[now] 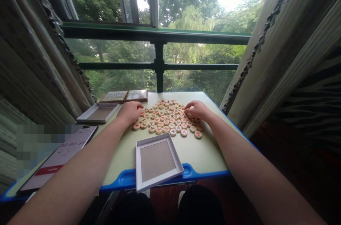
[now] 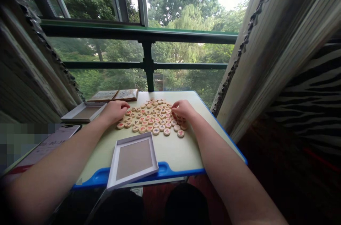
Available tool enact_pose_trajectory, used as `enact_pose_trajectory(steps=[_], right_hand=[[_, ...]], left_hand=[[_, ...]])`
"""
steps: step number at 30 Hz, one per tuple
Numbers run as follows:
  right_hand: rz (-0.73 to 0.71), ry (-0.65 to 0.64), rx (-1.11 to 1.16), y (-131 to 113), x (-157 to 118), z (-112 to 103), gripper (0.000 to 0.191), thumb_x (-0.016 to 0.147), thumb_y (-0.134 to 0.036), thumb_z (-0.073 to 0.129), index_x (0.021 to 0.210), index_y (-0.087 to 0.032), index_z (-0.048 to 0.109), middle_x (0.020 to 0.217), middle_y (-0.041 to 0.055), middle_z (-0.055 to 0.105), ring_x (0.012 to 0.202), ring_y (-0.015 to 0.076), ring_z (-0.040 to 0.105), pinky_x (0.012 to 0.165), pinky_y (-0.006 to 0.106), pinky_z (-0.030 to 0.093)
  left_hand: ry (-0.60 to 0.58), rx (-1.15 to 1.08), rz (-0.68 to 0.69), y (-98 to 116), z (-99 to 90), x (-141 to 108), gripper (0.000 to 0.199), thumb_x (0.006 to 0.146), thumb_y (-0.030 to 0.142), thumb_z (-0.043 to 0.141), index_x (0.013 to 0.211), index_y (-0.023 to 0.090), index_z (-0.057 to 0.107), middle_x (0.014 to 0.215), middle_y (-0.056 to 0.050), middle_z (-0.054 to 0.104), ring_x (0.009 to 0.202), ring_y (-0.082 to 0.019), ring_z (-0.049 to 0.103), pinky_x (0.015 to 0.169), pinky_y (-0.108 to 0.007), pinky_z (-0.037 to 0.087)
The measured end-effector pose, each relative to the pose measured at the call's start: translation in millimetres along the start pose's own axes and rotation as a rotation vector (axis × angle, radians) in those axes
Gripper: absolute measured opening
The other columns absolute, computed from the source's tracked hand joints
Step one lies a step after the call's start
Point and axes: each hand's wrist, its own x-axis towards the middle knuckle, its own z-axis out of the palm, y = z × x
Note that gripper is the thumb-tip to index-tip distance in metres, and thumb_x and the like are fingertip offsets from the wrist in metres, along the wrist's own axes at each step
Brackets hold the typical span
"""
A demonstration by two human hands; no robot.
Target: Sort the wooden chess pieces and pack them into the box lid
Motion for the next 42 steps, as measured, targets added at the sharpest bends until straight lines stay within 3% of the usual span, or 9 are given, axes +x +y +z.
enact_pose_trajectory(steps=[4,8,11,14,16,20,28,35,42], right_hand=[[0.094,0.032,-0.151,2,-4,-13,0.026,0.074,-0.021,0.050,0.091,-0.017,0.070,0.098,0.0061,0.068,0.088,0.0166,0.059,0.072,0.020,0.041],[0.163,-0.300,-0.398,1,-21,-37,0.038,0.072,-0.046,0.055,0.080,-0.012,0.070,0.089,0.0129,0.068,0.080,0.0229,0.061,0.061,0.026,0.040],[0.208,-0.527,-0.372,-5,-37,-52,0.047,0.068,-0.056,0.056,0.071,-0.011,0.068,0.080,0.0122,0.068,0.070,0.0203,0.061,0.057,0.026,0.041],[0.249,-0.621,-0.301,-12,-48,-58,0.046,0.064,-0.056,0.060,0.070,-0.011,0.067,0.080,0.0111,0.068,0.066,0.0178,0.062,0.055,0.025,0.041],[0.259,-0.650,-0.266,-18,-53,-57,0.048,0.062,-0.058,0.060,0.069,-0.011,0.067,0.080,0.0108,0.068,0.064,0.0175,0.062,0.054,0.025,0.042],[0.288,-0.635,-0.300,-31,-60,-51,0.048,0.061,-0.058,0.060,0.065,-0.011,0.067,0.073,0.0112,0.068,0.059,0.0187,0.062,0.052,0.027,0.043],[0.261,-0.585,-0.324,-33,-60,-44,0.019,0.058,-0.030,0.063,0.061,-0.011,0.067,0.061,0.0074,0.066,0.052,0.0152,0.059,0.049,0.024,0.041],[0.226,-0.573,-0.269,-22,-56,-45,0.016,0.061,-0.024,0.057,0.057,-0.010,0.064,0.058,0.0080,0.065,0.052,0.0147,0.059,0.050,0.022,0.044],[0.223,-0.666,-0.054,-15,-53,-48,0.011,0.066,-0.020,0.051,0.064,-0.012,0.058,0.067,0.0069,0.066,0.052,0.0122,0.060,0.049,0.022,0.049]], left_hand=[[0.008,0.001,0.026,0,0.9,1,0.033,0.073,0.025,0.043,0.090,0.020,0.070,0.093,-0.006,0.070,0.086,-0.022,0.062,0.075,-0.029,0.047],[0.052,-0.049,0.187,9,1.6,-1,0.036,0.077,0.029,0.042,0.097,0.016,0.068,0.105,-0.008,0.066,0.098,-0.023,0.058,0.088,-0.032,0.044],[0.021,-0.123,0.352,20,4.1,-6,0.042,0.080,0.039,0.041,0.107,0.016,0.064,0.114,-0.009,0.061,0.108,-0.023,0.052,0.096,-0.035,0.039],[-0.080,-0.167,0.439,26,11.2,-9,0.048,0.083,0.048,0.037,0.115,0.019,0.060,0.124,-0.008,0.056,0.116,-0.024,0.046,0.099,-0.039,0.036],[-0.084,-0.150,0.437,25,16.8,-9,0.048,0.085,0.048,0.034,0.116,0.022,0.059,0.127,-0.008,0.053,0.122,-0.026,0.041,0.102,-0.043,0.032],[0.062,-0.142,0.396,17,21.8,-4,0.047,0.089,0.042,0.028,0.111,0.018,0.062,0.122,-0.010,0.057,0.118,-0.025,0.044,0.103,-0.044,0.031],[0.197,-0.140,0.414,11,18.4,1,0.039,0.088,0.035,0.032,0.096,0.016,0.065,0.102,-0.009,0.065,0.100,-0.021,0.054,0.095,-0.039,0.039],[0.216,-0.125,0.440,13,18.2,1,0.038,0.088,0.031,0.033,0.091,0.014,0.066,0.099,-0.009,0.066,0.098,-0.022,0.055,0.093,-0.039,0.040],[0.214,-0.120,0.425,14,16.8,0,0.039,0.087,0.030,0.032,0.091,0.013,0.067,0.101,-0.011,0.064,0.100,-0.023,0.053,0.095,-0.041,0.039]])
